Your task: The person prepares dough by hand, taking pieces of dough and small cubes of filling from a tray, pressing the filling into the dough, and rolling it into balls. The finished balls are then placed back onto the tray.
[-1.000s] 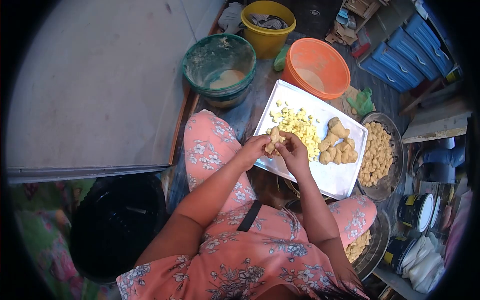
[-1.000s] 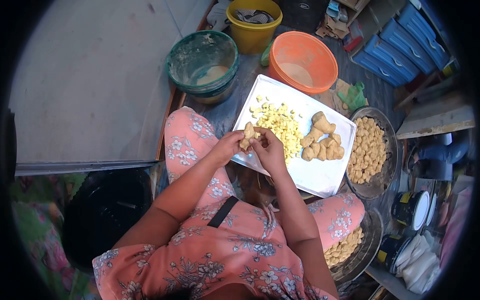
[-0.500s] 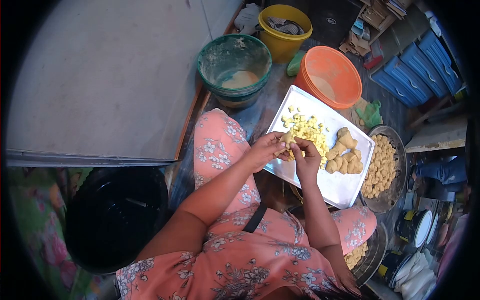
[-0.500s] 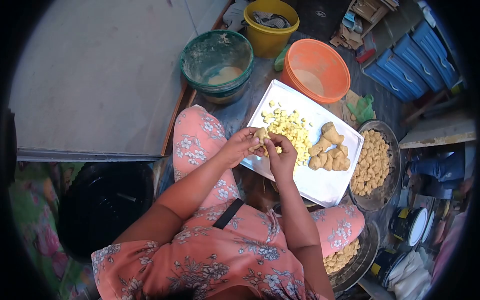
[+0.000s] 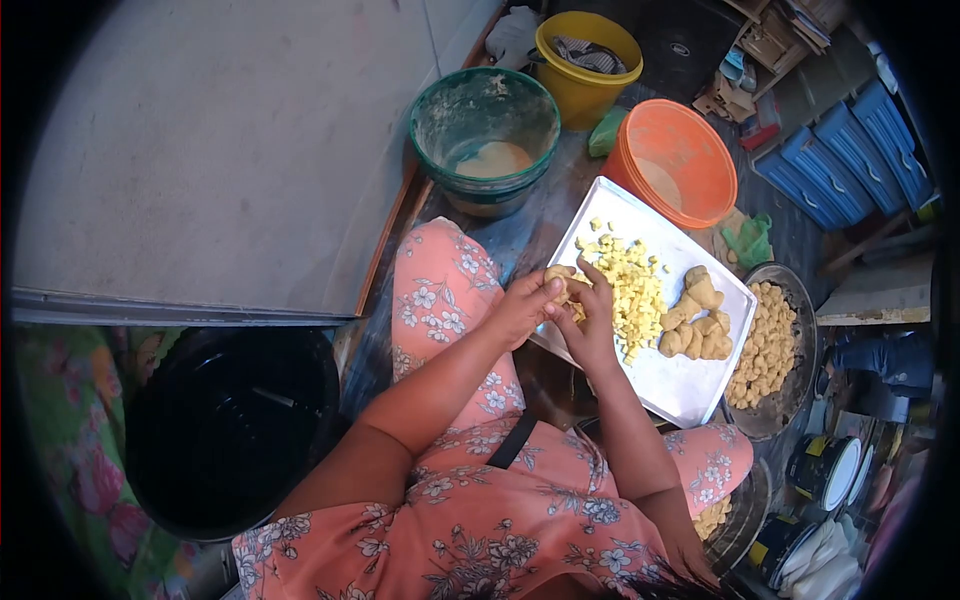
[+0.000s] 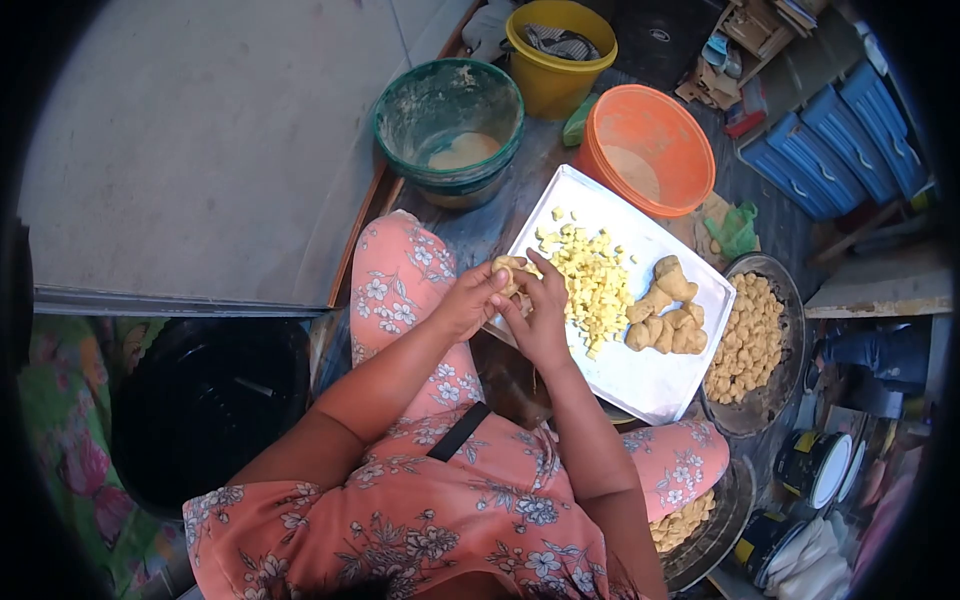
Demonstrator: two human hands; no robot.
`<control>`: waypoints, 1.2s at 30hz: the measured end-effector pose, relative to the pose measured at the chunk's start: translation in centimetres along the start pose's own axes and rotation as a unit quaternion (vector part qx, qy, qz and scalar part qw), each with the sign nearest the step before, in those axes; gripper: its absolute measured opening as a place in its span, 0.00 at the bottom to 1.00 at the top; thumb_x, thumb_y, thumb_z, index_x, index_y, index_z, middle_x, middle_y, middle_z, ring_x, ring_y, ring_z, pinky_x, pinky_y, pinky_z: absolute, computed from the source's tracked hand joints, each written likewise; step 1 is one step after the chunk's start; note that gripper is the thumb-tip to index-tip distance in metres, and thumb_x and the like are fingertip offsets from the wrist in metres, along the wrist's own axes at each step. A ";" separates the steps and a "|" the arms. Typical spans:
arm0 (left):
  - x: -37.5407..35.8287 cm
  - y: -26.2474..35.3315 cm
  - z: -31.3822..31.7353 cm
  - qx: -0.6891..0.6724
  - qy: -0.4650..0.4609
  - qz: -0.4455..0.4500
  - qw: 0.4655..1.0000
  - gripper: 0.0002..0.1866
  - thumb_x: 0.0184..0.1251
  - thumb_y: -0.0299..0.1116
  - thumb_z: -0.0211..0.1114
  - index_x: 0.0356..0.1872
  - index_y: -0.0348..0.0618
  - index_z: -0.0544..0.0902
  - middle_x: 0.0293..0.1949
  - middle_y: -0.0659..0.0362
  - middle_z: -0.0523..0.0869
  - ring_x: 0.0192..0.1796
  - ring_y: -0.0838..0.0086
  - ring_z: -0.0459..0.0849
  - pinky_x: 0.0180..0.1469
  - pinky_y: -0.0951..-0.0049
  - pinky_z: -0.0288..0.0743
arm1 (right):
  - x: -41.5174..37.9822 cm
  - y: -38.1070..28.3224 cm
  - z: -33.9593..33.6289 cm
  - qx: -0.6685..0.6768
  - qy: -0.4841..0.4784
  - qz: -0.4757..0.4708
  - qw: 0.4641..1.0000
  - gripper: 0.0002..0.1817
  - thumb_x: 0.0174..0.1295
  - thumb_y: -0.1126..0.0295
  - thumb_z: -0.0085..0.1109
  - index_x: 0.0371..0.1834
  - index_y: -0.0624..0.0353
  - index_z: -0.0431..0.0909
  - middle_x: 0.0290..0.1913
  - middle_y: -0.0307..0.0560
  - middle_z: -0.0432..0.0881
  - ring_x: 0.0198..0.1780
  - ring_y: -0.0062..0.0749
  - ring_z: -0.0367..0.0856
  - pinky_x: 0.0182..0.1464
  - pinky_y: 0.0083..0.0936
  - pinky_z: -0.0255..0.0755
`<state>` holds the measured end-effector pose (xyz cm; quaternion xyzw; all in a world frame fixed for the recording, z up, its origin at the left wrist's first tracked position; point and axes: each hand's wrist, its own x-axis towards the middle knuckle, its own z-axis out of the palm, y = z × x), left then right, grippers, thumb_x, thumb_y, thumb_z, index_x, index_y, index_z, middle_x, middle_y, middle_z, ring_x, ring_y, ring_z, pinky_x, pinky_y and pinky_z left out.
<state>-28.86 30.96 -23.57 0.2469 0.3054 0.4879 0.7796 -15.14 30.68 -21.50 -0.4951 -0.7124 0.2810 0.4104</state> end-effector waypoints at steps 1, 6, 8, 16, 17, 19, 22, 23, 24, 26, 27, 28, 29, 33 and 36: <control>-0.1 -0.2 -0.1 0.007 0.010 0.016 1.000 0.22 0.70 0.40 0.52 0.57 0.36 0.67 0.43 0.57 0.78 0.40 0.77 0.79 0.39 0.81 0.75 | 0.2 0.2 -0.1 0.020 -0.048 0.007 0.999 0.17 0.52 0.64 0.64 0.45 0.58 0.77 0.62 0.56 0.64 0.61 0.49 0.62 0.61 0.39 0.55; -0.6 -0.8 -1.0 0.043 0.001 -0.006 0.999 0.24 0.70 0.44 0.50 0.61 0.43 0.62 0.39 0.60 0.76 0.38 0.77 0.78 0.38 0.81 0.74 | 0.4 1.3 0.3 0.078 -0.156 -0.008 0.985 0.14 0.55 0.68 0.61 0.45 0.56 0.79 0.67 0.56 0.58 0.68 0.49 0.55 0.63 0.36 0.57; -0.6 -0.2 0.1 0.060 0.030 0.005 0.998 0.25 0.70 0.45 0.50 0.62 0.46 0.61 0.38 0.60 0.74 0.38 0.77 0.77 0.37 0.80 0.74 | 0.3 -0.5 0.0 -0.063 -0.199 -0.075 0.975 0.10 0.57 0.69 0.59 0.41 0.58 0.79 0.64 0.57 0.62 0.69 0.48 0.53 0.62 0.36 0.57; 1.3 0.3 -0.6 0.053 0.005 0.059 0.997 0.32 0.65 0.59 0.48 0.60 0.45 0.63 0.45 0.57 0.69 0.39 0.74 0.73 0.36 0.77 0.72 | 0.2 0.5 -1.5 0.234 0.059 0.036 0.970 0.19 0.57 0.76 0.56 0.51 0.61 0.65 0.40 0.46 0.73 0.47 0.31 0.75 0.50 0.27 0.68; 1.2 0.4 -0.5 0.078 0.007 0.061 0.995 0.32 0.66 0.60 0.47 0.58 0.42 0.66 0.44 0.58 0.70 0.38 0.75 0.73 0.35 0.77 0.72 | 0.3 1.8 -3.4 0.120 0.081 0.031 0.989 0.16 0.61 0.73 0.52 0.52 0.61 0.67 0.38 0.45 0.74 0.46 0.30 0.75 0.50 0.25 0.68; 1.3 0.1 -0.7 0.087 0.009 0.054 0.995 0.32 0.66 0.60 0.46 0.57 0.41 0.68 0.43 0.58 0.71 0.38 0.76 0.73 0.35 0.78 0.71 | 0.2 3.1 -8.1 0.038 0.183 0.124 0.975 0.14 0.68 0.67 0.44 0.51 0.64 0.70 0.42 0.44 0.74 0.46 0.28 0.72 0.51 0.24 0.65; 1.3 0.3 -0.8 0.102 0.019 0.055 0.993 0.32 0.66 0.60 0.44 0.53 0.39 0.71 0.40 0.59 0.73 0.37 0.78 0.73 0.35 0.79 0.71 | -0.5 7.7 -17.2 -0.073 0.394 0.105 0.910 0.14 0.67 0.63 0.47 0.42 0.64 0.76 0.36 0.45 0.77 0.42 0.27 0.74 0.47 0.24 0.68; 1.1 0.5 -0.8 0.106 0.019 0.050 0.993 0.31 0.68 0.58 0.42 0.53 0.38 0.71 0.40 0.58 0.74 0.38 0.78 0.73 0.37 0.78 0.71 | -0.6 7.3 -19.8 -0.137 0.420 0.113 0.890 0.14 0.65 0.63 0.51 0.42 0.63 0.76 0.38 0.47 0.77 0.44 0.31 0.74 0.50 0.26 0.67; 1.2 0.6 -0.8 0.110 0.018 0.047 0.993 0.30 0.70 0.57 0.40 0.53 0.37 0.70 0.41 0.58 0.75 0.38 0.77 0.74 0.38 0.77 0.71 | -0.5 7.1 -21.9 -0.200 0.443 0.120 0.866 0.14 0.62 0.63 0.55 0.43 0.63 0.76 0.39 0.49 0.76 0.46 0.34 0.73 0.52 0.27 0.65; 1.3 0.3 -0.9 0.113 0.013 0.045 0.993 0.30 0.70 0.57 0.40 0.53 0.37 0.71 0.40 0.58 0.75 0.38 0.78 0.74 0.38 0.78 0.71 | -0.9 9.7 -24.3 -0.378 0.404 0.112 0.825 0.16 0.59 0.64 0.58 0.46 0.62 0.75 0.43 0.51 0.75 0.50 0.38 0.71 0.55 0.30 0.63; 1.5 0.2 -0.8 0.117 0.007 0.046 0.992 0.30 0.70 0.56 0.40 0.52 0.36 0.71 0.40 0.58 0.75 0.37 0.78 0.74 0.38 0.78 0.71 | -1.3 11.3 -25.2 -0.543 0.353 0.099 0.756 0.19 0.55 0.65 0.62 0.49 0.61 0.74 0.47 0.53 0.73 0.54 0.41 0.70 0.59 0.33 0.61; 1.7 0.1 -0.7 0.116 0.004 0.045 0.992 0.30 0.70 0.56 0.40 0.52 0.36 0.71 0.40 0.58 0.75 0.37 0.78 0.74 0.38 0.78 0.71 | -1.5 13.8 -25.1 -0.467 0.312 0.113 0.820 0.26 0.50 0.68 0.65 0.55 0.59 0.72 0.56 0.55 0.68 0.59 0.45 0.65 0.62 0.36 0.58; 1.7 0.1 -0.6 0.116 0.004 0.042 0.992 0.30 0.70 0.56 0.40 0.51 0.36 0.72 0.40 0.58 0.75 0.37 0.78 0.74 0.38 0.78 0.71 | -1.2 17.2 -24.7 -0.323 0.239 0.125 0.907 0.27 0.50 0.70 0.66 0.56 0.57 0.70 0.57 0.55 0.67 0.59 0.45 0.66 0.62 0.35 0.59; 1.7 0.1 -0.2 0.120 0.011 0.041 0.992 0.30 0.70 0.57 0.41 0.50 0.36 0.72 0.40 0.57 0.75 0.37 0.78 0.74 0.38 0.79 0.70 | 1.5 17.2 -16.3 -0.341 0.089 0.215 0.911 0.34 0.50 0.59 0.64 0.61 0.57 0.66 0.61 0.54 0.68 0.63 0.46 0.64 0.63 0.36 0.59; 1.6 0.2 -0.4 0.125 0.010 0.042 0.991 0.30 0.69 0.57 0.41 0.50 0.36 0.72 0.39 0.57 0.75 0.37 0.78 0.74 0.38 0.79 0.70 | 3.1 15.9 -13.5 -0.419 0.051 0.287 0.860 0.29 0.55 0.56 0.59 0.58 0.58 0.67 0.56 0.55 0.72 0.59 0.43 0.70 0.60 0.42 0.61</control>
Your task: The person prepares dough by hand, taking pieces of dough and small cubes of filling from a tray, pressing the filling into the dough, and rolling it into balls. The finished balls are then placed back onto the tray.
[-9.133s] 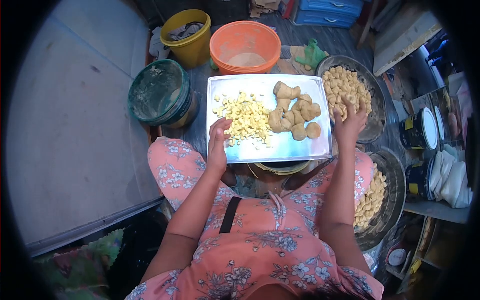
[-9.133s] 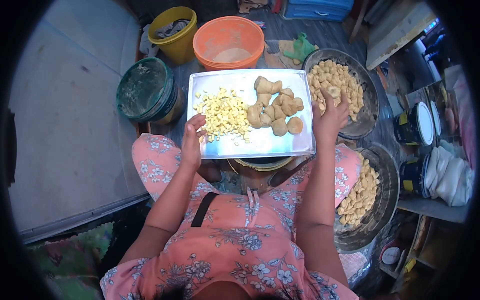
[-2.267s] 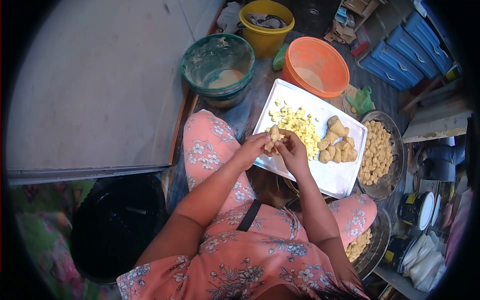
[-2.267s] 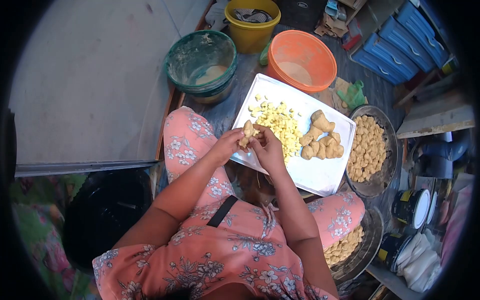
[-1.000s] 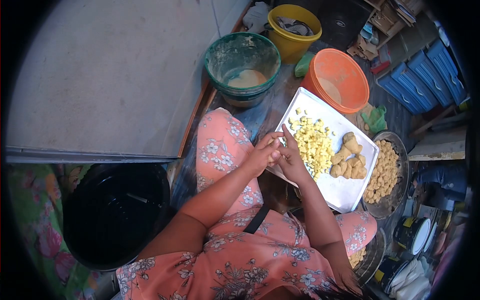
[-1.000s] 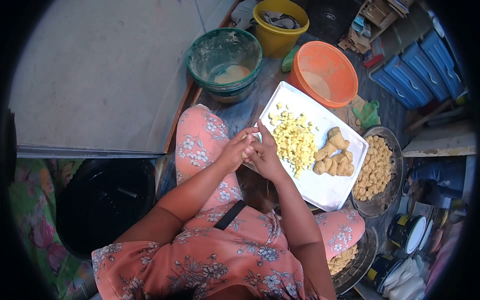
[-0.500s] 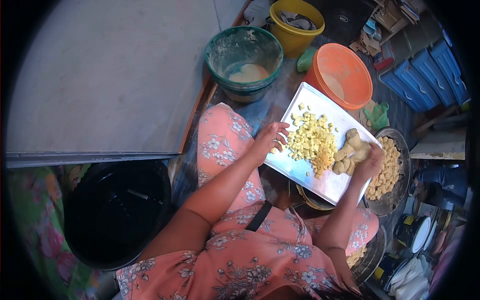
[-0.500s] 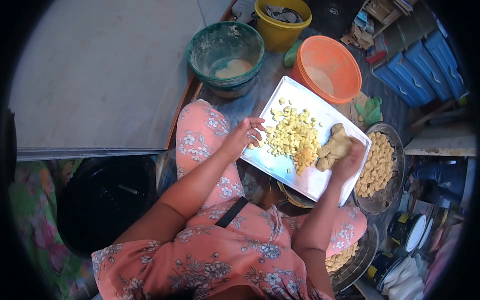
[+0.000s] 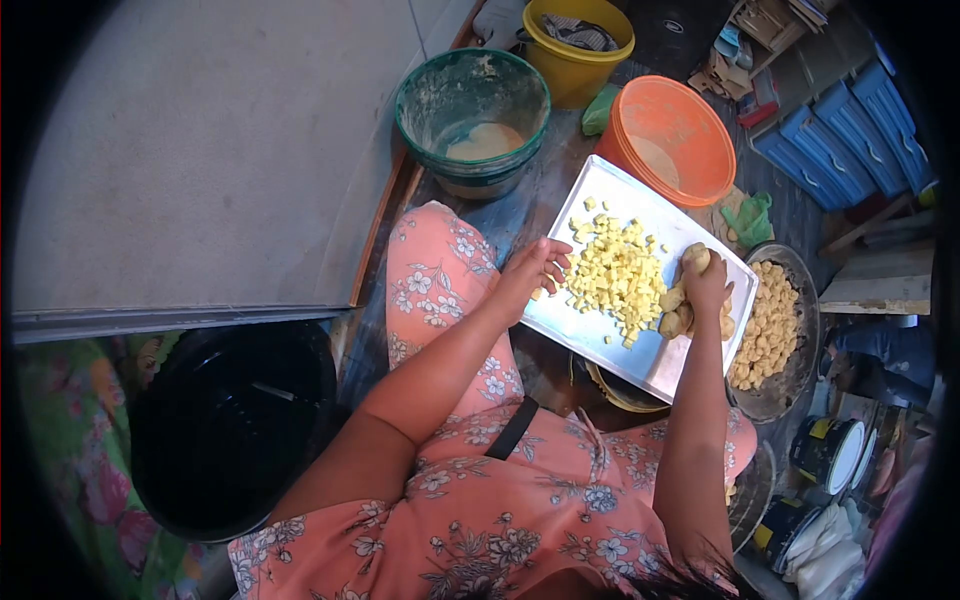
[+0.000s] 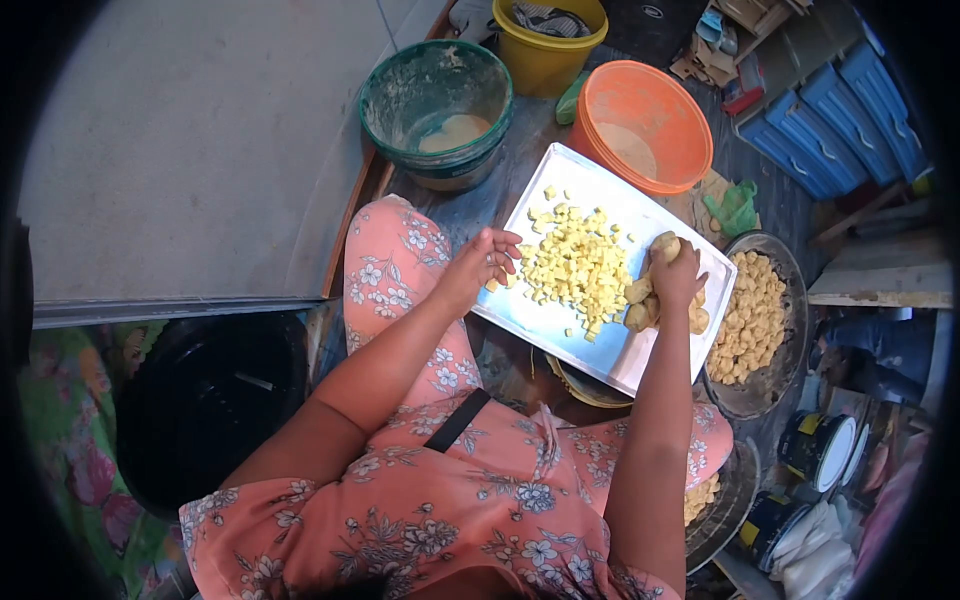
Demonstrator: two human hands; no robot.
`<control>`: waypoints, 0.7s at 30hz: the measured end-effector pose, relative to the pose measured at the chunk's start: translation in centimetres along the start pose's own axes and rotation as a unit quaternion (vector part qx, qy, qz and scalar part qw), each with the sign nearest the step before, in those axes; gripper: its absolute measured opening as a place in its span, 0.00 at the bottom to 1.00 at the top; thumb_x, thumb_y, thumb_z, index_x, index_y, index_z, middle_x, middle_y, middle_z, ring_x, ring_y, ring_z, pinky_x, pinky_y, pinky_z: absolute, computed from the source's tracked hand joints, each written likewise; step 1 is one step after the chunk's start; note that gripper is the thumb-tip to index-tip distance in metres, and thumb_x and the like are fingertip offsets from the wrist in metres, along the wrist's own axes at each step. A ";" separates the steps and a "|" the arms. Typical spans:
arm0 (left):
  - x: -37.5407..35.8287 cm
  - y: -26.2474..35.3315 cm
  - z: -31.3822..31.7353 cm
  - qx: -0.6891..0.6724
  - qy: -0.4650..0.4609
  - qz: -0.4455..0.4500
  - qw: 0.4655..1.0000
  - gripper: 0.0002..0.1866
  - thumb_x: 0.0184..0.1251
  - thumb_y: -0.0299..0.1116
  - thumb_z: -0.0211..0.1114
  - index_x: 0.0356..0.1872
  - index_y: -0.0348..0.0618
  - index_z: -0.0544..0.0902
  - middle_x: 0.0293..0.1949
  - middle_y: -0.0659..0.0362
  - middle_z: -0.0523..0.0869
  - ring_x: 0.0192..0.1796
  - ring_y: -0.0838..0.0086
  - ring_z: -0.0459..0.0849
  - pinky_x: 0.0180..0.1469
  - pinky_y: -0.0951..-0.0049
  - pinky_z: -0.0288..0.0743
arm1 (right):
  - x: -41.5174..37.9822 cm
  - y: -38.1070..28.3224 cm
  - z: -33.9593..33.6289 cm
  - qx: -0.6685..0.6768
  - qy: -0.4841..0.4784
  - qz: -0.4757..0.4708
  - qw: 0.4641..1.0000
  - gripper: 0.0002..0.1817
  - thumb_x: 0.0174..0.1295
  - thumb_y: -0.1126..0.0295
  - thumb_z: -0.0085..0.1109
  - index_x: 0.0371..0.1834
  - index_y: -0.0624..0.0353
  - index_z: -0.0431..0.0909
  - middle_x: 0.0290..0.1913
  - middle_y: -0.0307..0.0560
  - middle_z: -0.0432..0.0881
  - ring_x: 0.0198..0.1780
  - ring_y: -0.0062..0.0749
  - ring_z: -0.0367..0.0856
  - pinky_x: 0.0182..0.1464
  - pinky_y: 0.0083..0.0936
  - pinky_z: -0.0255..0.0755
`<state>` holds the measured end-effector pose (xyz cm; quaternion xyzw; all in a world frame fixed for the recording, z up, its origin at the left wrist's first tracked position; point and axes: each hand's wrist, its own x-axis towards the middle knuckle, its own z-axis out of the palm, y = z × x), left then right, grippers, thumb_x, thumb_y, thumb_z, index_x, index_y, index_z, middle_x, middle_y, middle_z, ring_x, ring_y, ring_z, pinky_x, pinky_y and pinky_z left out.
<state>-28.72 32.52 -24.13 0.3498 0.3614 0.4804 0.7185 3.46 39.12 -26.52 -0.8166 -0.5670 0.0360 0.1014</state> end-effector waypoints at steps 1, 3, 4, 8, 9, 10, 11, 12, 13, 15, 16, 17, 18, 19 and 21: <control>0.1 0.0 -0.1 0.002 0.000 0.000 1.000 0.30 0.69 0.57 0.41 0.50 0.36 0.72 0.39 0.57 0.75 0.37 0.78 0.74 0.38 0.79 0.70 | 0.6 0.5 0.4 0.002 0.000 0.001 1.000 0.29 0.55 0.56 0.59 0.58 0.58 0.67 0.56 0.55 0.72 0.59 0.43 0.70 0.60 0.42 0.61; 0.1 -0.1 -0.2 -0.002 0.011 -0.001 1.000 0.30 0.69 0.56 0.42 0.50 0.36 0.72 0.39 0.57 0.76 0.37 0.78 0.74 0.38 0.79 0.70 | 2.1 2.7 1.2 0.380 0.024 0.004 0.925 0.24 0.59 0.57 0.55 0.53 0.62 0.67 0.46 0.52 0.77 0.49 0.39 0.76 0.51 0.40 0.70; 0.2 0.0 -0.1 -0.001 0.011 0.000 1.000 0.30 0.69 0.56 0.42 0.50 0.36 0.72 0.39 0.57 0.76 0.37 0.78 0.74 0.38 0.79 0.70 | 2.4 3.1 0.8 0.380 0.025 0.003 0.924 0.24 0.59 0.57 0.55 0.53 0.62 0.67 0.46 0.52 0.77 0.49 0.39 0.76 0.51 0.40 0.70; 0.2 0.4 0.2 -0.012 0.018 0.005 1.000 0.29 0.69 0.56 0.43 0.50 0.35 0.73 0.38 0.58 0.76 0.37 0.78 0.74 0.38 0.79 0.70 | 1.5 2.2 -2.9 0.734 0.144 0.115 0.654 0.19 0.65 0.57 0.47 0.45 0.63 0.69 0.34 0.45 0.76 0.33 0.30 0.75 0.36 0.28 0.75; 0.1 0.5 0.3 -0.013 0.021 0.006 1.000 0.29 0.69 0.55 0.43 0.49 0.35 0.73 0.38 0.58 0.77 0.37 0.78 0.74 0.38 0.79 0.70 | 1.2 2.2 -3.4 0.803 0.115 0.128 0.570 0.19 0.65 0.55 0.47 0.45 0.62 0.70 0.33 0.45 0.76 0.31 0.30 0.74 0.35 0.27 0.74; 0.1 0.2 0.1 -0.013 0.020 0.004 1.000 0.29 0.69 0.55 0.43 0.49 0.35 0.73 0.38 0.58 0.77 0.37 0.78 0.74 0.38 0.79 0.70 | 0.8 2.3 -4.0 0.862 0.086 0.141 0.480 0.19 0.66 0.54 0.46 0.44 0.60 0.70 0.33 0.45 0.76 0.29 0.29 0.73 0.33 0.27 0.74; 0.3 -0.1 -0.1 -0.009 -0.003 0.005 1.000 0.29 0.69 0.55 0.44 0.51 0.36 0.72 0.40 0.58 0.76 0.39 0.77 0.74 0.40 0.78 0.70 | -0.3 1.1 -5.0 0.871 0.018 0.124 0.475 0.20 0.65 0.51 0.46 0.43 0.58 0.70 0.33 0.44 0.76 0.27 0.29 0.73 0.31 0.25 0.73; 0.4 -0.2 -0.2 -0.005 -0.025 0.007 1.000 0.29 0.69 0.55 0.44 0.54 0.37 0.70 0.42 0.58 0.76 0.40 0.77 0.74 0.41 0.76 0.71 | -1.5 -1.0 -6.1 0.852 -0.024 0.133 0.505 0.19 0.64 0.50 0.47 0.42 0.57 0.70 0.32 0.43 0.76 0.27 0.28 0.73 0.30 0.24 0.73; 0.4 -0.1 0.2 -0.005 -0.027 0.007 1.000 0.29 0.69 0.55 0.44 0.54 0.37 0.70 0.42 0.58 0.76 0.40 0.77 0.74 0.41 0.76 0.71 | -2.1 -1.5 -4.4 0.833 -0.089 0.097 0.537 0.20 0.63 0.49 0.49 0.43 0.56 0.70 0.33 0.43 0.76 0.27 0.27 0.73 0.30 0.23 0.73; -0.2 0.3 1.6 -0.007 -0.055 0.000 0.998 0.28 0.69 0.54 0.46 0.60 0.43 0.65 0.48 0.57 0.74 0.46 0.74 0.75 0.46 0.71 0.72 | -6.4 -7.4 -5.7 0.762 -0.176 0.105 0.614 0.20 0.63 0.53 0.50 0.49 0.55 0.69 0.38 0.43 0.75 0.31 0.26 0.74 0.31 0.22 0.72; -0.7 0.7 2.3 -0.007 -0.056 0.000 0.998 0.28 0.69 0.54 0.46 0.60 0.43 0.65 0.48 0.57 0.74 0.46 0.74 0.75 0.46 0.71 0.72 | -8.4 -9.8 -5.3 0.718 -0.205 0.037 0.664 0.19 0.60 0.60 0.54 0.51 0.57 0.70 0.39 0.43 0.74 0.36 0.29 0.75 0.38 0.22 0.72; -1.4 1.4 3.0 -0.042 -0.062 0.001 0.997 0.29 0.68 0.54 0.47 0.62 0.46 0.63 0.50 0.58 0.72 0.49 0.72 0.74 0.49 0.69 0.72 | -9.7 -11.4 -4.2 0.621 -0.178 -0.115 0.755 0.19 0.58 0.64 0.57 0.51 0.58 0.70 0.40 0.44 0.74 0.40 0.30 0.75 0.42 0.22 0.71; -1.8 1.7 3.4 -0.076 -0.068 0.004 0.995 0.29 0.68 0.54 0.48 0.64 0.49 0.60 0.52 0.58 0.71 0.52 0.71 0.73 0.51 0.66 0.71 | -10.6 -12.7 -3.3 0.497 -0.144 -0.263 0.814 0.19 0.56 0.67 0.60 0.50 0.60 0.70 0.41 0.45 0.74 0.43 0.31 0.74 0.46 0.23 0.70; -2.1 1.6 3.2 -0.098 -0.003 -0.039 0.994 0.25 0.68 0.50 0.51 0.59 0.48 0.65 0.50 0.58 0.73 0.53 0.70 0.74 0.50 0.65 0.73 | -11.7 -14.1 -4.1 0.525 -0.192 -0.235 0.795 0.19 0.55 0.69 0.62 0.50 0.61 0.71 0.42 0.46 0.74 0.45 0.31 0.74 0.48 0.22 0.68; -2.2 1.6 2.1 -0.074 0.048 -0.036 0.995 0.21 0.68 0.47 0.52 0.55 0.47 0.67 0.47 0.58 0.74 0.48 0.71 0.77 0.45 0.69 0.75 | -12.5 -14.9 -4.7 0.561 -0.256 -0.163 0.770 0.18 0.54 0.69 0.64 0.46 0.62 0.73 0.41 0.46 0.74 0.45 0.29 0.74 0.48 0.23 0.68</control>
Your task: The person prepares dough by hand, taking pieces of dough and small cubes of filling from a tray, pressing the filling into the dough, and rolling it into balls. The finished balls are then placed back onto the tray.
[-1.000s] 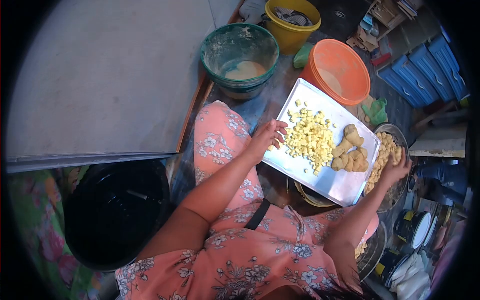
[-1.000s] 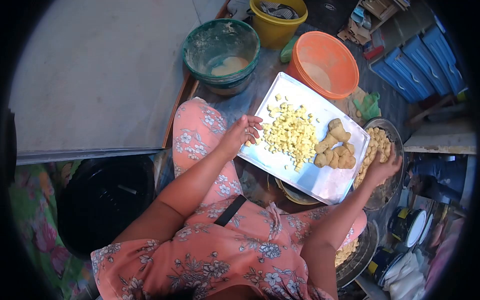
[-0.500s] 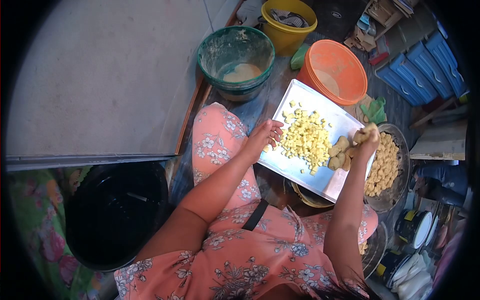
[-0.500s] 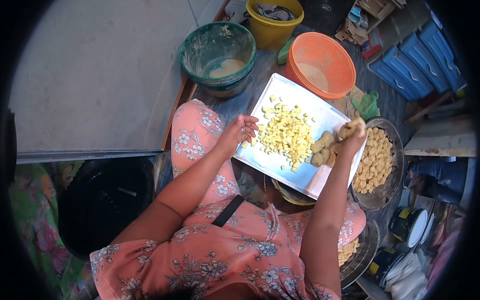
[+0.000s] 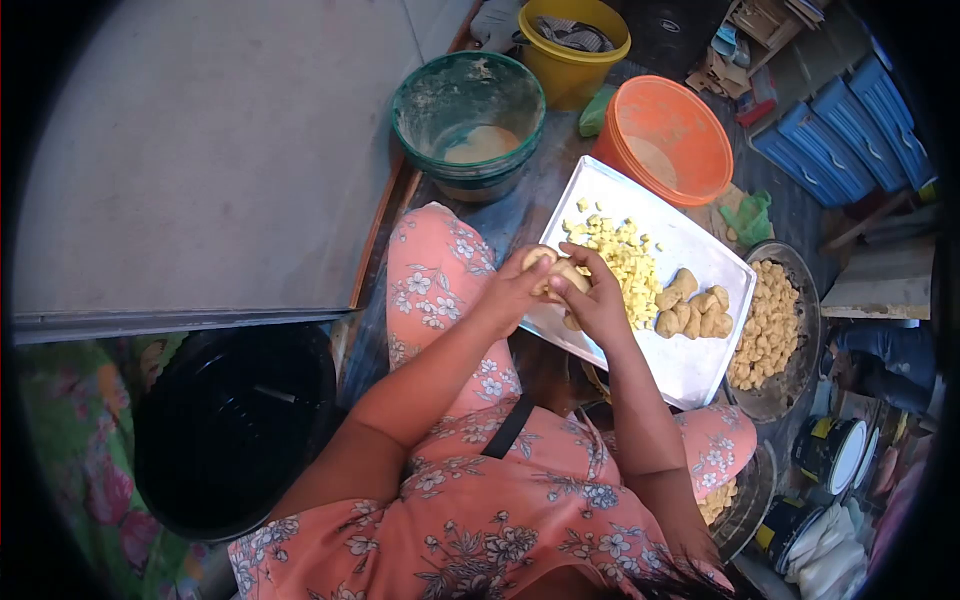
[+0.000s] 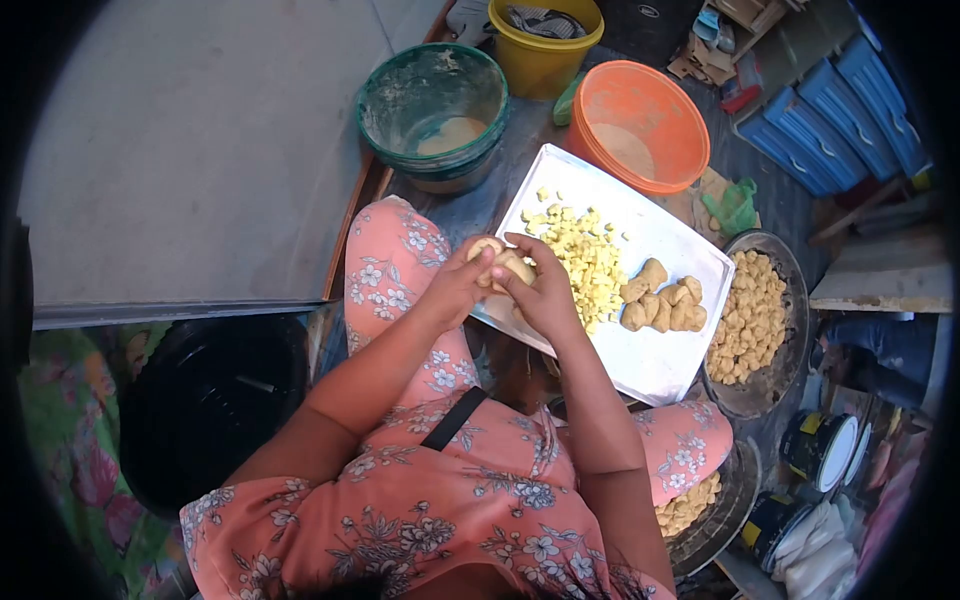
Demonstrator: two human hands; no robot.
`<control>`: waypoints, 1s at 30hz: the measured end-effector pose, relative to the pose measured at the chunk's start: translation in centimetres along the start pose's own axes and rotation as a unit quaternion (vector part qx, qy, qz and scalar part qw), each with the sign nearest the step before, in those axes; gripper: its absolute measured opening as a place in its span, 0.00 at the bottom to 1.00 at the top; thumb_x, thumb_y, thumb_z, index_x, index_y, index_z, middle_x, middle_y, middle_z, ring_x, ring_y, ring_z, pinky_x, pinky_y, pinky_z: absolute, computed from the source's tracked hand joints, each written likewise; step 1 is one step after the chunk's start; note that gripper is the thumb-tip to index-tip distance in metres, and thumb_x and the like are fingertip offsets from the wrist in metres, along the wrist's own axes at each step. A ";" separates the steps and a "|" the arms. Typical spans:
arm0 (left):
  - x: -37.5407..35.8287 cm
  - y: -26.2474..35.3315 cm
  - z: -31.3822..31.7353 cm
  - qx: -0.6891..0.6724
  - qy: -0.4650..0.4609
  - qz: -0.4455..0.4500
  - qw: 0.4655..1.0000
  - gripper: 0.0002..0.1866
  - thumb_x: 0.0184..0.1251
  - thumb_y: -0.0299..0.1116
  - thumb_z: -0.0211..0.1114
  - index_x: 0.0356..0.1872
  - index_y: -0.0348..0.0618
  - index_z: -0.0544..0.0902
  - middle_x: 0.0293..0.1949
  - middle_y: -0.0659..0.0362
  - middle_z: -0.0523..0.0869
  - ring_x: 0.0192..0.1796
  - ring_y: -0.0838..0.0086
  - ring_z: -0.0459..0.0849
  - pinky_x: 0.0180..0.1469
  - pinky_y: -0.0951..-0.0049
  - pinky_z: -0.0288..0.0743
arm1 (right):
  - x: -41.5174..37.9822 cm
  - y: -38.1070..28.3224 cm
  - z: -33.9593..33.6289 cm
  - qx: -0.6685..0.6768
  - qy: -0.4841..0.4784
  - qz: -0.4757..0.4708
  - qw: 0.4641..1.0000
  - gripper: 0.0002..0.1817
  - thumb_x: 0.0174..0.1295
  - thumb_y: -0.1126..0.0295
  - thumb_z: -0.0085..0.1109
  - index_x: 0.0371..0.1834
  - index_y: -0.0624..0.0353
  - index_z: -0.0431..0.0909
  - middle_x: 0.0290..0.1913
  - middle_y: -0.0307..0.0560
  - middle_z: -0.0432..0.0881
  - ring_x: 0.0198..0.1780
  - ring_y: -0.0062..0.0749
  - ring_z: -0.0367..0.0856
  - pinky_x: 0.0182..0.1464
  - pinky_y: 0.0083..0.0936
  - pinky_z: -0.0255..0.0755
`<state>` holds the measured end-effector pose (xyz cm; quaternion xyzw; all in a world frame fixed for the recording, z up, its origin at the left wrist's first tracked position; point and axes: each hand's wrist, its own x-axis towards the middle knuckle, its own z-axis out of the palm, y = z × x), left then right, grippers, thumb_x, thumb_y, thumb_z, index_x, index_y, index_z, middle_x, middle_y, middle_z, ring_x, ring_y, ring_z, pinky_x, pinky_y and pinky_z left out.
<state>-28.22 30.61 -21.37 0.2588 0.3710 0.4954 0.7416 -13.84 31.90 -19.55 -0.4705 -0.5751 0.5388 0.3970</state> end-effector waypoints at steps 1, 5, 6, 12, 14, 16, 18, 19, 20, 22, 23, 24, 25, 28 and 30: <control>0.1 0.3 -0.5 0.020 0.049 0.007 0.999 0.17 0.68 0.43 0.54 0.52 0.46 0.69 0.44 0.58 0.76 0.43 0.73 0.79 0.39 0.73 0.78 | 0.0 -0.1 -0.3 0.001 -0.002 -0.001 1.000 0.18 0.54 0.69 0.64 0.46 0.62 0.73 0.41 0.46 0.74 0.45 0.29 0.74 0.48 0.23 0.68; 0.1 1.4 -2.0 0.101 0.126 0.050 0.986 0.15 0.66 0.42 0.57 0.44 0.42 0.70 0.31 0.62 0.75 0.24 0.80 0.74 0.23 0.82 0.70 | -1.0 0.9 -2.6 -0.072 -0.059 0.041 0.995 0.14 0.53 0.67 0.63 0.40 0.61 0.75 0.37 0.44 0.77 0.38 0.32 0.77 0.45 0.26 0.70; 0.0 1.6 -2.4 0.100 0.126 0.050 0.986 0.15 0.66 0.42 0.57 0.44 0.42 0.70 0.31 0.62 0.75 0.24 0.80 0.74 0.23 0.82 0.70 | -1.6 1.3 -3.0 -0.156 -0.077 0.003 0.985 0.14 0.53 0.66 0.63 0.40 0.60 0.75 0.37 0.45 0.77 0.38 0.37 0.77 0.44 0.28 0.71; -0.2 1.8 -3.9 -0.124 0.029 0.030 0.991 0.19 0.65 0.32 0.45 0.56 0.38 0.69 0.40 0.57 0.77 0.37 0.72 0.76 0.38 0.74 0.73 | -4.4 4.1 -1.6 -0.476 -0.079 -0.162 0.861 0.10 0.49 0.62 0.64 0.32 0.52 0.80 0.38 0.42 0.73 0.44 0.37 0.69 0.45 0.33 0.61; -0.1 1.7 -3.8 -0.124 0.029 0.040 0.991 0.19 0.65 0.30 0.46 0.56 0.37 0.69 0.42 0.56 0.77 0.39 0.72 0.77 0.41 0.72 0.73 | -3.8 4.2 -0.7 -0.471 -0.056 -0.164 0.865 0.10 0.49 0.62 0.63 0.32 0.53 0.80 0.37 0.42 0.73 0.43 0.37 0.70 0.45 0.32 0.61; 0.1 1.5 -3.6 -0.124 0.029 0.049 0.991 0.18 0.65 0.28 0.47 0.55 0.37 0.70 0.45 0.55 0.77 0.42 0.71 0.78 0.43 0.71 0.74 | -2.7 3.9 0.1 -0.478 -0.053 -0.146 0.864 0.12 0.49 0.62 0.62 0.34 0.54 0.80 0.35 0.41 0.73 0.42 0.36 0.70 0.43 0.32 0.61; 0.3 1.4 -3.6 -0.124 0.051 0.062 0.989 0.19 0.63 0.26 0.48 0.56 0.36 0.70 0.46 0.54 0.78 0.45 0.69 0.79 0.46 0.69 0.75 | -1.8 4.4 1.4 -0.472 -0.048 -0.154 0.867 0.12 0.49 0.62 0.62 0.34 0.54 0.79 0.35 0.40 0.73 0.42 0.36 0.70 0.43 0.32 0.61; 0.4 1.5 -3.7 -0.122 0.050 0.064 0.989 0.19 0.63 0.26 0.48 0.56 0.36 0.70 0.46 0.54 0.78 0.45 0.69 0.79 0.46 0.69 0.75 | -1.4 4.8 2.1 -0.466 -0.044 -0.162 0.869 0.11 0.49 0.62 0.62 0.34 0.53 0.79 0.34 0.40 0.73 0.41 0.35 0.70 0.43 0.31 0.61; 0.5 1.6 -3.9 -0.131 0.055 0.060 0.988 0.19 0.62 0.25 0.49 0.56 0.36 0.70 0.46 0.54 0.78 0.45 0.69 0.79 0.46 0.68 0.75 | -1.2 5.1 2.6 -0.483 -0.027 -0.195 0.853 0.11 0.48 0.62 0.62 0.33 0.53 0.79 0.34 0.40 0.73 0.41 0.34 0.70 0.42 0.31 0.61; 0.6 1.5 -4.1 -0.141 0.059 0.055 0.987 0.19 0.62 0.24 0.50 0.55 0.35 0.70 0.46 0.54 0.78 0.46 0.69 0.79 0.46 0.67 0.76 | -0.9 5.4 2.8 -0.503 -0.034 -0.198 0.841 0.11 0.48 0.62 0.62 0.33 0.53 0.78 0.35 0.40 0.73 0.41 0.33 0.70 0.42 0.31 0.61; 0.6 1.5 -4.1 -0.138 0.062 0.055 0.987 0.19 0.62 0.24 0.50 0.55 0.35 0.70 0.46 0.54 0.78 0.46 0.70 0.79 0.46 0.68 0.76 | -0.8 5.4 2.8 -0.523 -0.041 -0.199 0.828 0.10 0.48 0.63 0.62 0.32 0.53 0.78 0.35 0.39 0.73 0.40 0.33 0.70 0.42 0.31 0.61; 0.6 1.4 -4.2 -0.136 0.065 0.054 0.987 0.18 0.62 0.24 0.50 0.55 0.36 0.71 0.46 0.54 0.78 0.45 0.70 0.79 0.45 0.68 0.76 | -0.7 5.4 2.8 -0.523 -0.041 -0.199 0.828 0.10 0.48 0.63 0.62 0.32 0.53 0.78 0.35 0.39 0.73 0.40 0.33 0.70 0.42 0.31 0.61; 0.7 1.4 -4.1 -0.136 0.066 0.054 0.987 0.18 0.62 0.24 0.50 0.55 0.36 0.71 0.46 0.54 0.78 0.45 0.70 0.79 0.45 0.68 0.76 | -0.6 5.2 2.6 -0.519 -0.040 -0.202 0.830 0.09 0.48 0.64 0.61 0.32 0.53 0.77 0.34 0.39 0.73 0.41 0.33 0.70 0.43 0.31 0.60; 0.9 1.3 -4.2 -0.123 0.061 0.058 0.989 0.18 0.62 0.24 0.52 0.54 0.36 0.71 0.46 0.55 0.78 0.45 0.71 0.79 0.45 0.69 0.76 | -0.7 5.6 2.3 -0.515 -0.053 -0.198 0.833 0.08 0.47 0.67 0.59 0.32 0.53 0.76 0.34 0.40 0.74 0.41 0.33 0.70 0.43 0.31 0.60; 1.1 1.1 -4.3 -0.113 0.062 0.056 0.990 0.17 0.63 0.24 0.53 0.54 0.37 0.72 0.46 0.56 0.79 0.45 0.72 0.79 0.45 0.70 0.76 | -0.9 5.8 2.1 -0.513 -0.066 -0.191 0.834 0.08 0.47 0.69 0.59 0.32 0.53 0.75 0.34 0.40 0.75 0.42 0.33 0.70 0.44 0.32 0.60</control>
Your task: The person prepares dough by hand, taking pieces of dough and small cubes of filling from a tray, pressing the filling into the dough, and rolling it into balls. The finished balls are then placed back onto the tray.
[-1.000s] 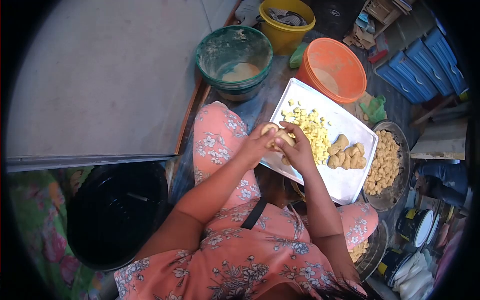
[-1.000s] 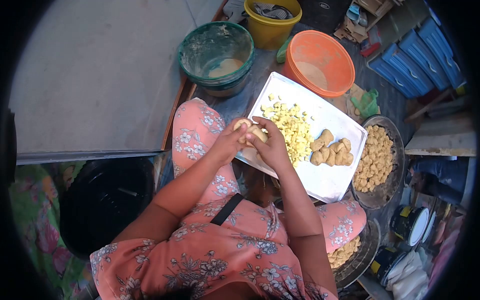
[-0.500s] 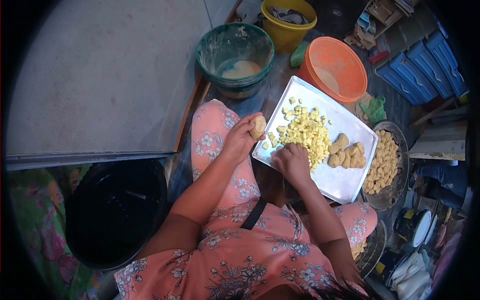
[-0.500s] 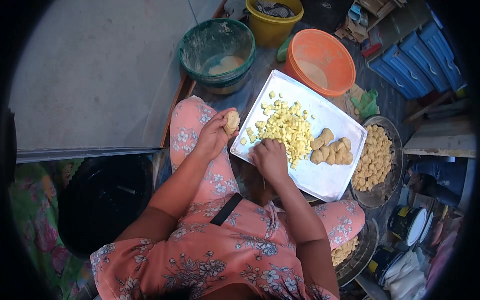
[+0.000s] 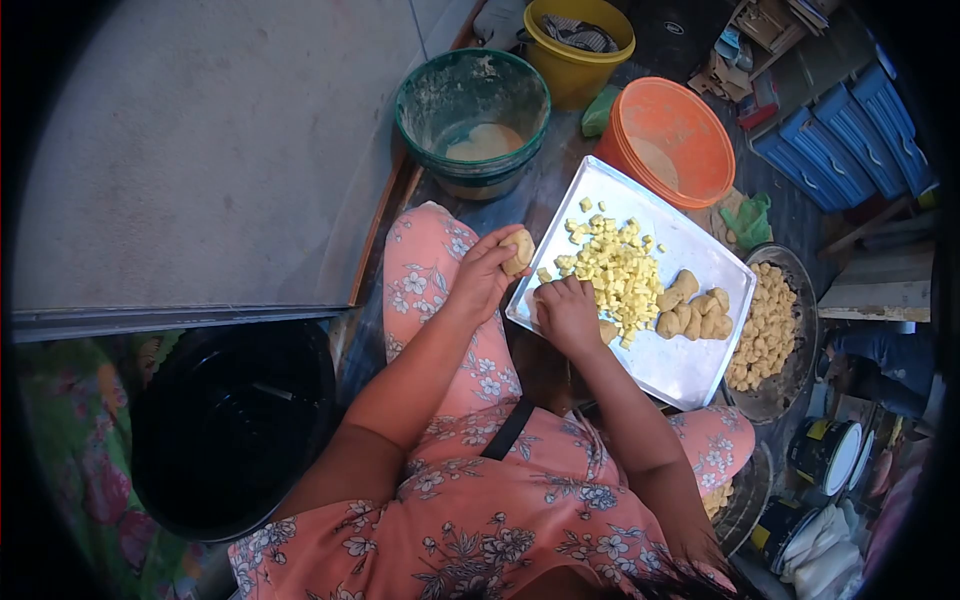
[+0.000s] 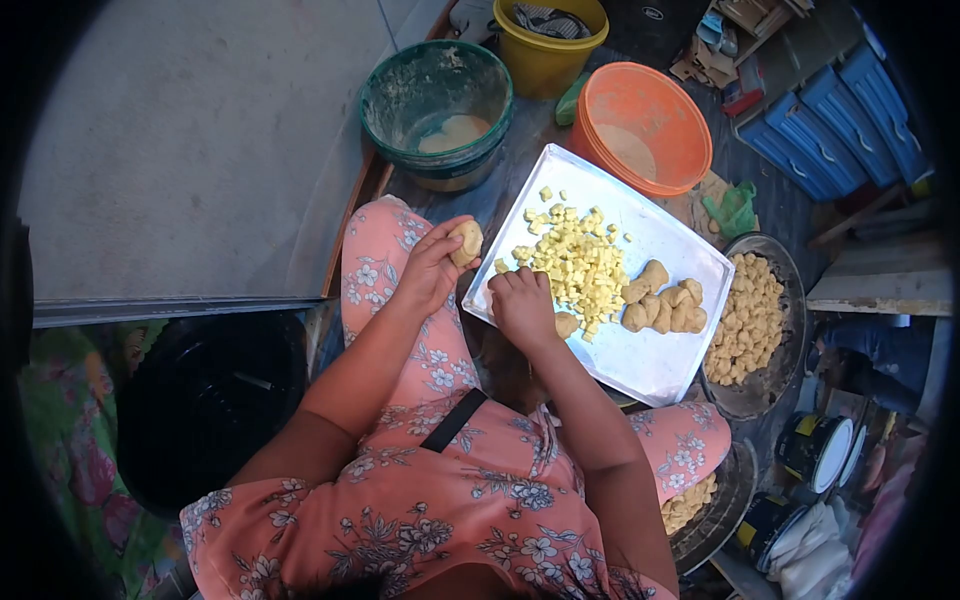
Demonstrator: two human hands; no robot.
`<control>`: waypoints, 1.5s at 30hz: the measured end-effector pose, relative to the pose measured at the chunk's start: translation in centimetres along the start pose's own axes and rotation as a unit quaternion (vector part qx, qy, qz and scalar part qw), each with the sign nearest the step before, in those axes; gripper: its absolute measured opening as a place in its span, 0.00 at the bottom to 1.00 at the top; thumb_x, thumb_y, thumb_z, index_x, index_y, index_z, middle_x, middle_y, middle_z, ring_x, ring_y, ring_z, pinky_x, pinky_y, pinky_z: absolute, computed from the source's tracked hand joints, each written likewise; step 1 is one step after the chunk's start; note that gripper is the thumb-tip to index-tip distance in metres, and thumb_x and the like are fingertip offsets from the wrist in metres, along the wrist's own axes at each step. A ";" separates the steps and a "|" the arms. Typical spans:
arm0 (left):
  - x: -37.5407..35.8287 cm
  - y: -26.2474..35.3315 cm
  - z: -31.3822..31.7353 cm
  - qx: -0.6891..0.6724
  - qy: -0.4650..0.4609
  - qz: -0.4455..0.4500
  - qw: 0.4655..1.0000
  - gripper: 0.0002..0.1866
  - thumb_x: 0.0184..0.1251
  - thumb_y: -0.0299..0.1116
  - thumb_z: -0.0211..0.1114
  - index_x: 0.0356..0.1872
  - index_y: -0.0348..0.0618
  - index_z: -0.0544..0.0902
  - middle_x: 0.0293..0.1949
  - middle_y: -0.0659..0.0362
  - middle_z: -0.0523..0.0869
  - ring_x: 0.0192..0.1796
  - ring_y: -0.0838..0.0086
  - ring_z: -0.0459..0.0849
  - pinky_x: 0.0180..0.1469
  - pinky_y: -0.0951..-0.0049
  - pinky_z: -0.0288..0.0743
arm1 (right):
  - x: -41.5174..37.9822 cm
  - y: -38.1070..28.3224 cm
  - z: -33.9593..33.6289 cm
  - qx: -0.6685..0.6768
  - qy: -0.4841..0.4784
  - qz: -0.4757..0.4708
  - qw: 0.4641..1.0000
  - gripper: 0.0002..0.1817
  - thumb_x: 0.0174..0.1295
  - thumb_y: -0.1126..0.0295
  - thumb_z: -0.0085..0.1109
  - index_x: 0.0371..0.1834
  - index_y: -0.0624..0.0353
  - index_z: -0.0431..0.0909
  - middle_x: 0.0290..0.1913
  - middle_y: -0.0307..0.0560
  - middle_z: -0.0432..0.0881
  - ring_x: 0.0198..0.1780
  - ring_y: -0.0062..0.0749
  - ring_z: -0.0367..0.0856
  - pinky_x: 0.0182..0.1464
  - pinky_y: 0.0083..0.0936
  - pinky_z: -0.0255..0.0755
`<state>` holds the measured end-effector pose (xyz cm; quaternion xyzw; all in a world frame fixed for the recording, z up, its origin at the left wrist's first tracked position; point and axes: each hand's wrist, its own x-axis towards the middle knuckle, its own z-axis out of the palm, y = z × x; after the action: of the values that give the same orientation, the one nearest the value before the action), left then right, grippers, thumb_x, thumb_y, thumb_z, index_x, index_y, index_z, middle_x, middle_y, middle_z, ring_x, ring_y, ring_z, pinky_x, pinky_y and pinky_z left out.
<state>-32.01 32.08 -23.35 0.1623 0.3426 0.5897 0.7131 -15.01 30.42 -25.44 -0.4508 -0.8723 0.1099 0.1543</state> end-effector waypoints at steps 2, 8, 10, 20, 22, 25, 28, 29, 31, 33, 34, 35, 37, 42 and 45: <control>0.1 -0.1 0.2 0.008 -0.001 0.001 1.000 0.17 0.63 0.25 0.54 0.54 0.37 0.72 0.46 0.56 0.79 0.46 0.72 0.79 0.45 0.70 0.76 | -0.1 -0.2 -0.5 0.037 -0.016 0.000 0.999 0.12 0.46 0.71 0.58 0.37 0.52 0.76 0.35 0.39 0.76 0.43 0.33 0.70 0.44 0.32 0.60; 0.2 -0.4 0.1 0.018 -0.006 -0.003 1.000 0.16 0.64 0.25 0.54 0.54 0.38 0.73 0.46 0.56 0.79 0.47 0.73 0.79 0.45 0.71 0.77 | -0.3 0.0 -1.0 0.038 -0.020 -0.038 0.998 0.19 0.45 0.73 0.57 0.44 0.51 0.76 0.37 0.37 0.77 0.45 0.33 0.71 0.46 0.34 0.59; 0.2 -0.3 0.1 0.017 -0.006 -0.003 1.000 0.16 0.64 0.25 0.54 0.53 0.38 0.73 0.46 0.56 0.79 0.46 0.73 0.79 0.45 0.71 0.77 | -0.3 0.3 -0.9 0.040 -0.018 -0.046 0.998 0.18 0.45 0.73 0.57 0.43 0.51 0.76 0.36 0.37 0.77 0.44 0.33 0.71 0.46 0.33 0.59; 0.3 -0.6 0.1 0.034 -0.008 -0.009 0.999 0.16 0.65 0.25 0.53 0.53 0.38 0.73 0.46 0.57 0.79 0.46 0.73 0.79 0.44 0.71 0.77 | -0.3 0.8 0.0 0.046 0.014 -0.033 0.998 0.08 0.49 0.69 0.56 0.33 0.52 0.80 0.31 0.39 0.78 0.39 0.32 0.73 0.43 0.31 0.60; 0.3 -0.6 0.1 0.038 -0.005 -0.008 0.999 0.16 0.65 0.25 0.53 0.54 0.38 0.73 0.46 0.57 0.79 0.46 0.74 0.79 0.44 0.71 0.77 | -0.3 0.8 0.1 0.052 0.017 -0.025 0.998 0.08 0.49 0.69 0.56 0.33 0.53 0.80 0.30 0.40 0.78 0.39 0.33 0.73 0.43 0.31 0.61; 0.4 -0.7 0.0 0.040 -0.009 -0.012 0.999 0.16 0.65 0.26 0.53 0.54 0.37 0.73 0.46 0.56 0.79 0.45 0.73 0.80 0.44 0.70 0.77 | -0.1 0.3 -0.9 0.109 0.021 0.025 0.994 0.08 0.49 0.71 0.56 0.32 0.54 0.80 0.29 0.42 0.79 0.37 0.36 0.74 0.43 0.32 0.61; 0.5 -0.8 0.0 0.033 -0.021 -0.020 0.999 0.16 0.65 0.25 0.54 0.54 0.36 0.73 0.46 0.55 0.79 0.45 0.72 0.80 0.44 0.71 0.78 | 0.1 0.5 -1.8 0.196 0.033 0.086 0.976 0.08 0.48 0.73 0.56 0.33 0.56 0.80 0.29 0.45 0.79 0.35 0.38 0.74 0.42 0.33 0.64; 0.5 -0.7 0.1 0.038 -0.023 -0.027 0.999 0.16 0.64 0.25 0.55 0.54 0.35 0.72 0.47 0.54 0.79 0.45 0.71 0.80 0.45 0.71 0.78 | 0.2 0.8 -1.9 0.232 0.045 0.106 0.966 0.08 0.49 0.74 0.57 0.34 0.58 0.79 0.29 0.46 0.79 0.33 0.38 0.75 0.41 0.33 0.65; 0.3 -0.6 0.3 0.043 -0.026 -0.035 0.998 0.17 0.64 0.25 0.55 0.54 0.35 0.72 0.47 0.54 0.78 0.46 0.71 0.80 0.45 0.70 0.78 | 0.4 1.3 -1.9 0.300 0.046 0.154 0.940 0.08 0.51 0.75 0.56 0.35 0.59 0.79 0.29 0.46 0.79 0.32 0.34 0.75 0.39 0.29 0.67; 0.3 -0.7 0.6 0.044 -0.031 -0.039 0.998 0.18 0.63 0.24 0.57 0.55 0.34 0.71 0.48 0.53 0.78 0.48 0.69 0.79 0.48 0.68 0.78 | 0.6 1.5 -2.0 0.365 0.048 0.201 0.908 0.07 0.54 0.75 0.55 0.37 0.61 0.79 0.30 0.45 0.80 0.31 0.30 0.76 0.38 0.26 0.68; 0.3 -0.7 0.6 0.045 -0.032 -0.040 0.998 0.18 0.63 0.24 0.57 0.55 0.34 0.71 0.48 0.53 0.78 0.48 0.69 0.79 0.48 0.68 0.78 | 0.8 1.4 -2.2 0.436 0.094 0.214 0.869 0.07 0.57 0.74 0.54 0.38 0.62 0.78 0.30 0.43 0.79 0.31 0.25 0.75 0.37 0.22 0.68; 0.3 -0.9 0.7 0.052 -0.044 -0.041 0.997 0.19 0.63 0.24 0.58 0.55 0.33 0.71 0.49 0.53 0.77 0.49 0.69 0.79 0.50 0.68 0.77 | 1.0 1.3 -2.4 0.504 0.140 0.226 0.822 0.07 0.60 0.74 0.53 0.39 0.63 0.77 0.30 0.41 0.79 0.31 0.20 0.73 0.36 0.18 0.68; 0.2 -1.1 0.9 0.059 -0.057 -0.042 0.996 0.20 0.63 0.24 0.58 0.56 0.33 0.70 0.50 0.53 0.77 0.51 0.69 0.78 0.52 0.68 0.76 | 1.6 0.7 -2.8 0.512 0.170 0.214 0.814 0.06 0.61 0.74 0.54 0.39 0.64 0.77 0.31 0.38 0.78 0.31 0.17 0.71 0.36 0.16 0.67; 0.0 -1.3 1.3 0.064 -0.078 -0.041 0.994 0.21 0.63 0.25 0.58 0.57 0.33 0.69 0.51 0.53 0.76 0.53 0.70 0.77 0.56 0.70 0.74 | 1.9 -0.4 -2.3 0.437 0.232 0.170 0.852 0.07 0.57 0.74 0.59 0.38 0.61 0.77 0.29 0.41 0.77 0.32 0.25 0.73 0.37 0.20 0.67; -0.1 -1.4 1.2 0.056 -0.091 -0.037 0.994 0.21 0.63 0.25 0.59 0.57 0.33 0.68 0.51 0.53 0.75 0.52 0.70 0.77 0.55 0.70 0.74 | 1.8 -0.9 -3.1 0.332 0.247 0.134 0.900 0.09 0.56 0.70 0.60 0.39 0.59 0.78 0.29 0.45 0.76 0.36 0.37 0.74 0.42 0.28 0.66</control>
<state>-30.17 31.85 -23.32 0.2421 0.3141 0.5255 0.7527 -15.56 31.54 -21.94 -0.4991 -0.6501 0.2981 0.4894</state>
